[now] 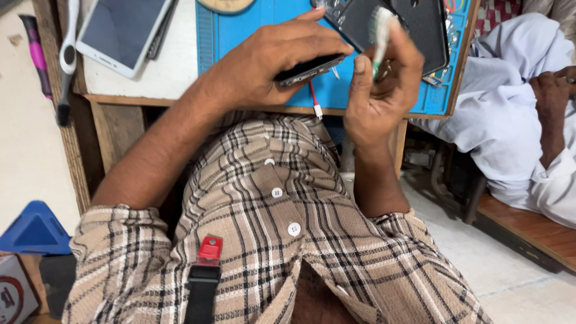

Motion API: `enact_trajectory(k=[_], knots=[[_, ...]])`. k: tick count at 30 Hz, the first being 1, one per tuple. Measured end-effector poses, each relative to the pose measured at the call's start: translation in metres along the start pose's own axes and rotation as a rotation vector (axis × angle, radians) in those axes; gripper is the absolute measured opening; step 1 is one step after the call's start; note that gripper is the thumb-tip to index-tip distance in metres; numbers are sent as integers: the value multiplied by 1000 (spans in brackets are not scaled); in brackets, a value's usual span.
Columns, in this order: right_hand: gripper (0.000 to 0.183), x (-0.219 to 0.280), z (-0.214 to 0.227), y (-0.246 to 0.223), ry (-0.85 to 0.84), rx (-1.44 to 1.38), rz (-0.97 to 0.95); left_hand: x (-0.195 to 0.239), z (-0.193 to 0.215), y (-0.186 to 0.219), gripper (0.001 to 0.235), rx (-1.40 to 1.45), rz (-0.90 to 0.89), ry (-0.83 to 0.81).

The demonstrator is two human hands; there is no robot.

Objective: The person cleans the interior of a disassembled smartphone using a toothbrush and a small metal tool. They brush the internal components and ports, then connect a charging cable to test the device.

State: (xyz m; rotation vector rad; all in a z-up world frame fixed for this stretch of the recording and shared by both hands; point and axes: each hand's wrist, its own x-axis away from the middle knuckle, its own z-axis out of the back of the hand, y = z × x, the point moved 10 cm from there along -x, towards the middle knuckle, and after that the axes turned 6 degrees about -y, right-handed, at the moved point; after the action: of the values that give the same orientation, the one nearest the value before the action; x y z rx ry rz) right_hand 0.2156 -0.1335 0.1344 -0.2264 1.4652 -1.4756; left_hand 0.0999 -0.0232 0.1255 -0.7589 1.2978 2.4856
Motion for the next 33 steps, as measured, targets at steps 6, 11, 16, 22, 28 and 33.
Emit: enact_trajectory(k=[6,11,16,22,28,33], knots=[[22,11,0,-5,-115,-16,48,-9,-1,9,47,8,-54,-28],[21,14,-2,-4,-118,-19,74,-6,3,12,51,-49,-62,-40],[19,12,-5,-4,-122,-109,53,-7,3,12,54,-75,-62,-46],[17,12,-6,-2,-117,-87,31,-6,2,6,50,-71,-71,-37],[16,11,-7,-1,-82,-72,64,-7,4,4,40,-26,-80,-20],[17,12,-7,1,-82,-65,64,-8,3,4,40,-31,-53,-43]])
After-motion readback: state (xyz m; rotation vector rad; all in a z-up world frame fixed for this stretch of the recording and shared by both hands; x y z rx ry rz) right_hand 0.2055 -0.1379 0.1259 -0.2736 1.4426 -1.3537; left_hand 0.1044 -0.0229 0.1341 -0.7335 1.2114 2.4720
